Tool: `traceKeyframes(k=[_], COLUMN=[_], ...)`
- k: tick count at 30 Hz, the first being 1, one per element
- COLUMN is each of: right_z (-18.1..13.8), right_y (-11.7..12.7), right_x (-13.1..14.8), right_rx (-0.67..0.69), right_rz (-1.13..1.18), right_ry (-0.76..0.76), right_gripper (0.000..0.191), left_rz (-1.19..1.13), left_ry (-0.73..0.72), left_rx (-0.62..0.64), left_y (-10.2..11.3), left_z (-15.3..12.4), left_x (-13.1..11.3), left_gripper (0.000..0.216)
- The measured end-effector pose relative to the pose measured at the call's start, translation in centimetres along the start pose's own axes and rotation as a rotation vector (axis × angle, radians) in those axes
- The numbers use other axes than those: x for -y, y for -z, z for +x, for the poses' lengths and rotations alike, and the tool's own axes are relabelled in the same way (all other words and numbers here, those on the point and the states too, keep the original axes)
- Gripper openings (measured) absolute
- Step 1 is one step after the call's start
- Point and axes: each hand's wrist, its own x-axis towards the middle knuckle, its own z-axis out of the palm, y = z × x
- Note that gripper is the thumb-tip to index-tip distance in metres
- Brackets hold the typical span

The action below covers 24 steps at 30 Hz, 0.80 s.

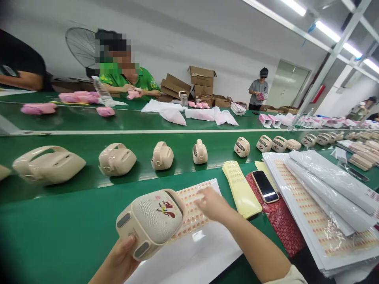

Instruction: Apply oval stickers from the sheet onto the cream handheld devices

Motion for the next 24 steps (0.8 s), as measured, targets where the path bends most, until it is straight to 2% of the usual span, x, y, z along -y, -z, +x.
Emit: traceKeyframes(k=[1,2,5,7,9,12,16,19,21,24], right_z=[0.1,0.2,0.5,0.5,0.4,0.3,0.1,0.2,0.7,2.4], right_y=[1.7,3.5,7.4,8.3,8.1,7.4,7.8,7.9,7.1,4.7], right_x=[-1.5,-3.0,-6.7,-8.2,-8.9,-9.3,-9.5,-9.0,-7.9,-6.0], right_rx=[-0.264,-0.385,-0.510,-0.525,-0.536,-0.562,-0.551,-0.541,-0.502,-0.307], right_rz=[-0.218,-0.287,-0.385,-0.420,-0.446,-0.479,-0.520,-0.585,-0.627,-0.649], right_ry=[-0.017,-0.073,-0.225,-0.294,-0.329,-0.339,-0.309,-0.233,-0.129,0.082], right_gripper=[0.025,0.027,0.025,0.022,0.020,0.022,0.021,0.022,0.026,0.029], left_rz=[-0.046,-0.086,-0.176,-0.185,-0.153,-0.097,-0.101,-0.147,-0.186,-0.229], left_ry=[0.035,0.066,0.114,0.116,0.110,0.096,0.078,0.074,0.080,0.081], left_rx=[-0.043,-0.079,-0.133,-0.141,-0.147,-0.172,-0.202,-0.191,-0.190,-0.216], left_y=[0.2,0.3,0.5,0.3,0.0,-0.8,-1.5,-1.5,-1.1,-0.3], left_z=[0.0,0.0,-0.1,-0.1,-0.3,-0.5,-0.7,-0.6,-0.5,-0.2], left_x=[0.1,0.1,-0.1,-0.3,-0.3,-0.2,0.0,-0.2,-0.3,-0.3], left_gripper=[0.080,0.077,0.075,0.072,0.066,0.057,0.054,0.050,0.047,0.046])
